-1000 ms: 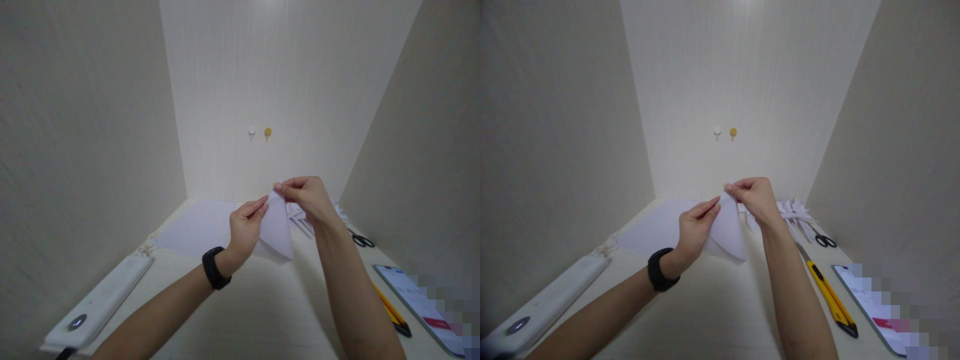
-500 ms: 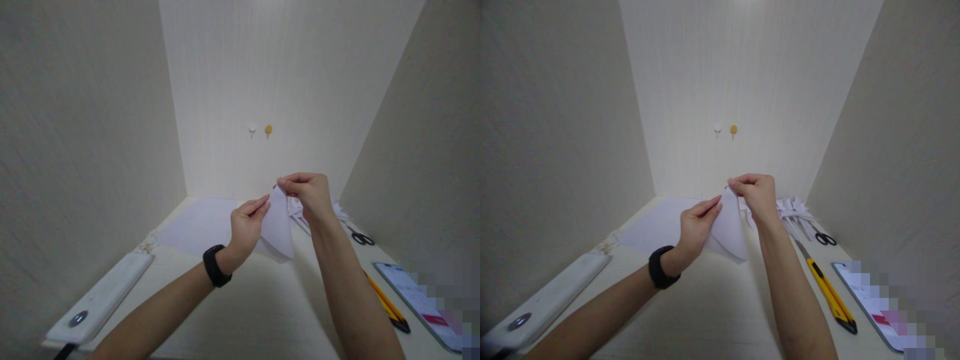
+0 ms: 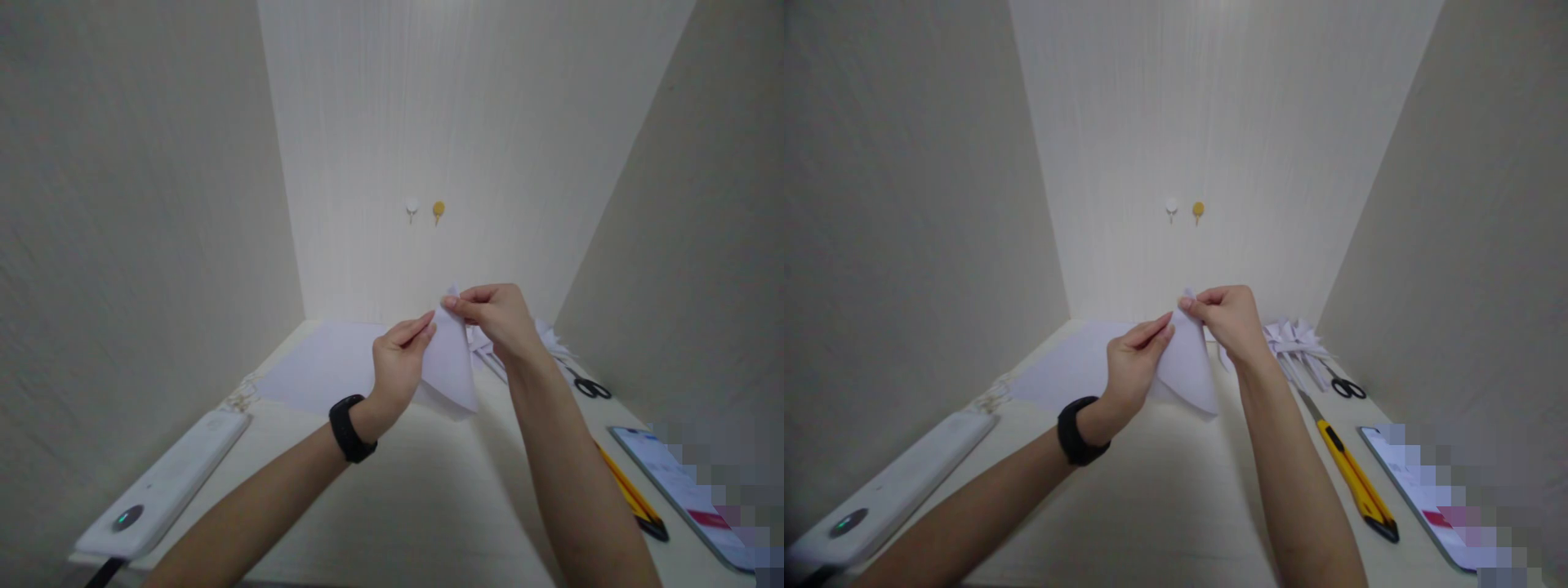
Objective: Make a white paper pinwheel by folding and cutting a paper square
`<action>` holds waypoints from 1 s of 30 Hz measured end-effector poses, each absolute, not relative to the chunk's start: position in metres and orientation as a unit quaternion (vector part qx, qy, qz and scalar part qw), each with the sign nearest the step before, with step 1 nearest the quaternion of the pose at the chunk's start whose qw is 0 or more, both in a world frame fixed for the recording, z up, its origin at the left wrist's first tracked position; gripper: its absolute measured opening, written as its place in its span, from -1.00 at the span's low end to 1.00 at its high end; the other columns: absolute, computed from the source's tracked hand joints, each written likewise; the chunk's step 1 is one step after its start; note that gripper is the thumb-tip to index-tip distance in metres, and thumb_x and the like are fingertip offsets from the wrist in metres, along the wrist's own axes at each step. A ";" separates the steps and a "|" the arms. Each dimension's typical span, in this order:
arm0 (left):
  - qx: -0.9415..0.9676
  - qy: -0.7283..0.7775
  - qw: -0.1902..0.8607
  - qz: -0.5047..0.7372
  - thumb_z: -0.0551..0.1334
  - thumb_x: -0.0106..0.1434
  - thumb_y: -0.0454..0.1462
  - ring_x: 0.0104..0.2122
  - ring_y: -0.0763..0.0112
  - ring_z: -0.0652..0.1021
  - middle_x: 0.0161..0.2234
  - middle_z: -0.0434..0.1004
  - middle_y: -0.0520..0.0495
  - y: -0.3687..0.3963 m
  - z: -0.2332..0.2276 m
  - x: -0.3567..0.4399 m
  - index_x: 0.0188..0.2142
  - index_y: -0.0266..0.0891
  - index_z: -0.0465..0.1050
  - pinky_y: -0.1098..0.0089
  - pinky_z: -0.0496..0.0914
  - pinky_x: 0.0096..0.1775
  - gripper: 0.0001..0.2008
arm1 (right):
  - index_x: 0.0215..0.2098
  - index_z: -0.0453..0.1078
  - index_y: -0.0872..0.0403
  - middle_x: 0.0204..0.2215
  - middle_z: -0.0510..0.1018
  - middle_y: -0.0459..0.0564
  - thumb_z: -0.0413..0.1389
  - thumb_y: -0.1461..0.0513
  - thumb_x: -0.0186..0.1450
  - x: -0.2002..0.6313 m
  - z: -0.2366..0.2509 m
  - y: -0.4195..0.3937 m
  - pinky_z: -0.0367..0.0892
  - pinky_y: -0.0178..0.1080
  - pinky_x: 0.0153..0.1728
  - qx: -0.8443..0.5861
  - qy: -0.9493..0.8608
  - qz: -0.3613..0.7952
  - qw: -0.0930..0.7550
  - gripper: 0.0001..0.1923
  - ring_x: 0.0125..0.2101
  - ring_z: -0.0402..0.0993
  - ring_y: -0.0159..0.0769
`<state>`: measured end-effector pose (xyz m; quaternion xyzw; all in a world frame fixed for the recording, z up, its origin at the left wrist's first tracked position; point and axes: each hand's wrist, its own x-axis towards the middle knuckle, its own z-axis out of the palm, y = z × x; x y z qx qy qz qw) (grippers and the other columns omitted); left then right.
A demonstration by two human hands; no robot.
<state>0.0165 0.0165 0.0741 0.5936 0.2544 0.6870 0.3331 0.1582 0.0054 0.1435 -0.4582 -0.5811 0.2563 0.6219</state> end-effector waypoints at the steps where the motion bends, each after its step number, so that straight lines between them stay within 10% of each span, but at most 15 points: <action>1: 0.596 0.252 0.330 0.687 0.34 0.20 -0.25 -0.20 0.33 0.62 -0.17 0.67 -0.07 0.016 0.074 0.017 -0.18 -0.13 0.65 0.33 0.51 -0.10 -0.82 | -0.65 0.52 0.14 -0.70 0.47 -0.06 0.41 0.02 -0.16 0.158 0.144 0.006 0.21 -0.29 -0.60 -0.458 -0.574 0.260 0.628 -0.64 -0.65 0.31 -0.39; 20: 0.598 0.254 0.367 0.666 0.36 0.17 -0.25 -0.20 0.28 0.64 -0.19 0.68 -0.08 0.011 0.079 0.018 -0.20 -0.15 0.66 0.28 0.54 -0.09 -0.82 | -0.59 0.55 0.10 -0.61 0.58 0.00 0.39 0.12 -0.12 0.155 0.142 0.010 0.36 -0.22 -0.47 -0.400 -0.517 0.245 0.716 -0.77 -0.57 0.44 -0.30; 30: 0.548 0.259 0.412 0.680 0.37 0.18 -0.32 -0.10 0.19 0.63 -0.13 0.66 -0.07 0.015 0.081 0.018 -0.15 -0.19 0.64 0.18 0.50 0.03 -0.78 | -0.60 0.51 0.13 -0.66 0.49 -0.08 0.42 0.03 -0.10 0.164 0.139 0.005 0.19 -0.30 -0.55 -0.436 -0.606 0.313 0.587 -0.64 -0.61 0.32 -0.40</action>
